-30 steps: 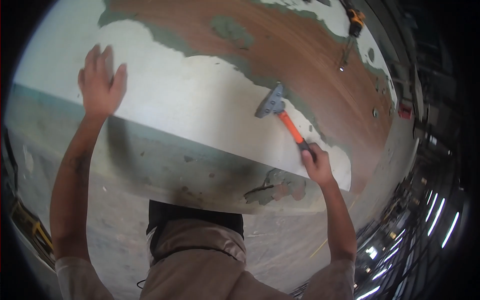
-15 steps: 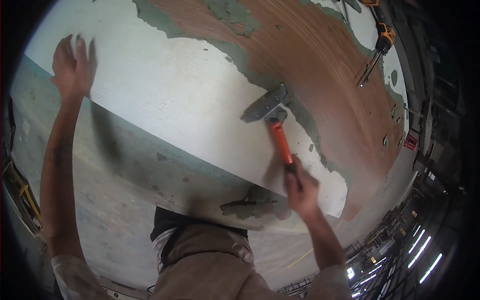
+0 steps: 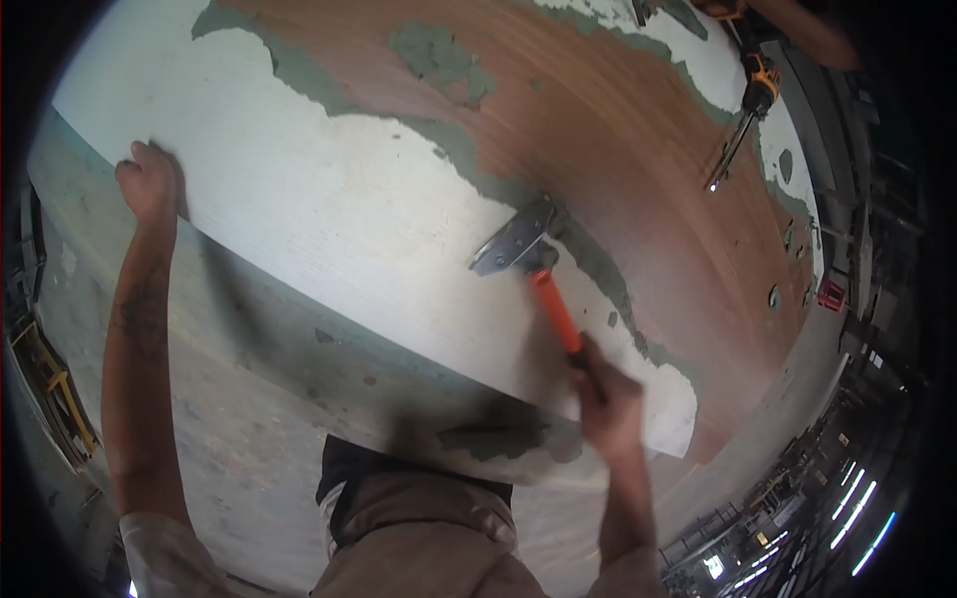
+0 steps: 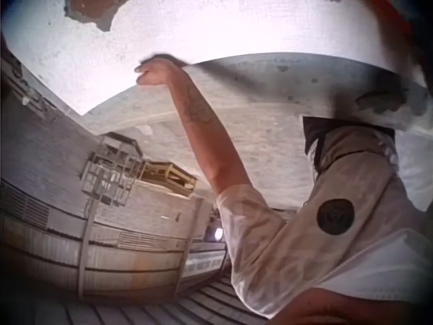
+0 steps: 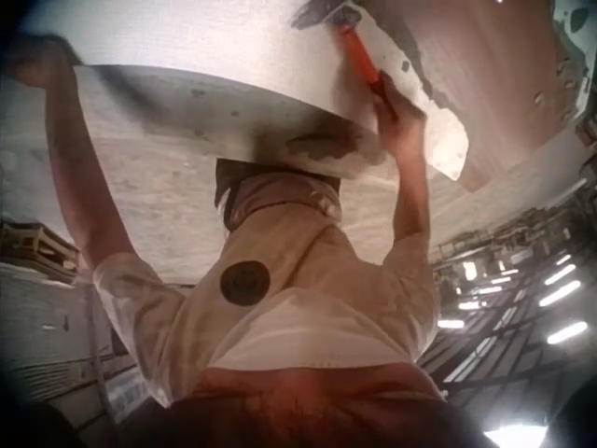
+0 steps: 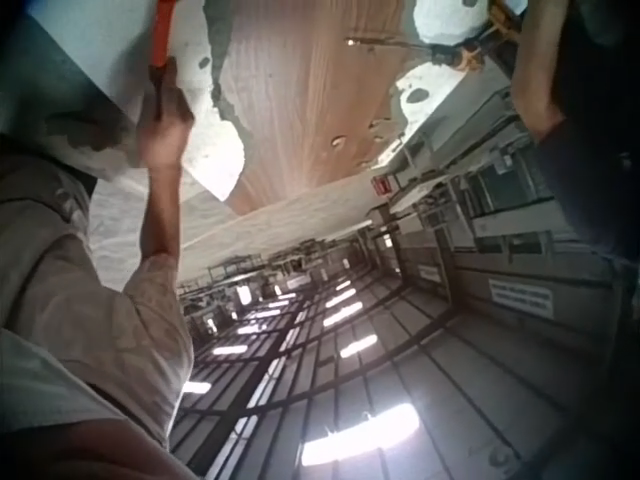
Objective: Scraping and drilling a large wooden surface to remove damaged material in a factory.
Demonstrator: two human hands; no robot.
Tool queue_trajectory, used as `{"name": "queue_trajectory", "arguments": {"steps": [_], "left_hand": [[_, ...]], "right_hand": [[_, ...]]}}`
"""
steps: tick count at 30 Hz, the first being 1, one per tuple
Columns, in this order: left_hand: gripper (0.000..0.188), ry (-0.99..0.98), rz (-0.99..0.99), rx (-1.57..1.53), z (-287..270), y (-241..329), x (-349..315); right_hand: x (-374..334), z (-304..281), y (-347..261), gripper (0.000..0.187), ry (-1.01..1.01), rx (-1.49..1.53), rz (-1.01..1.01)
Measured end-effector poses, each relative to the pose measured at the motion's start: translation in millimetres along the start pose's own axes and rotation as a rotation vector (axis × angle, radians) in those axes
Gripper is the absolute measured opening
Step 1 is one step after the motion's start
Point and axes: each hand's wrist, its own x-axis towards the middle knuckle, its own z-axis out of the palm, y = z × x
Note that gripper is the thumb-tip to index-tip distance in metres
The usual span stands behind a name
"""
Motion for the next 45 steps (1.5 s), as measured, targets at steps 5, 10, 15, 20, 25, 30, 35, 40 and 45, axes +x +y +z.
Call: {"name": "queue_trajectory", "arguments": {"steps": [5, 10, 15, 20, 25, 30, 35, 40, 45], "left_hand": [[0.06, -0.121, -0.133, -0.146, -91, 90, 19], [0.054, -0.171, -0.096, -0.198, -94, 85, 40], [0.045, -0.191, -0.123, -0.094, -90, 97, 29], [0.049, -0.131, -0.102, -0.165, -98, 94, 25], [0.055, -0.199, -0.259, -0.163, -105, 123, 19], [0.058, -0.267, -0.324, -0.121, -113, 125, 20], [0.063, -0.292, -0.369, -0.118, -127, 139, 15], [0.066, -0.377, -0.399, -0.137, -137, 150, 17], [0.067, -0.402, -0.37, -0.089, -123, 136, 19]], "right_hand": [[11, -17, 4, 0.043, -0.063, 0.071, -0.06], [9, 16, -8, 0.04, 0.069, 0.072, -0.077], [-11, 40, -32, 0.04, 0.182, 0.194, -0.074], [-18, 65, -67, 0.039, 0.222, 0.413, 0.074], [-19, 101, -105, 0.043, 0.372, 0.581, 0.11], [-11, 134, -145, 0.047, 0.397, 0.633, 0.204], [-32, 142, -142, 0.051, 0.321, 0.605, 0.224], [-47, 137, -174, 0.048, 0.224, 0.695, 0.374], [-16, 143, -155, 0.045, 0.287, 0.734, 0.368]]}}
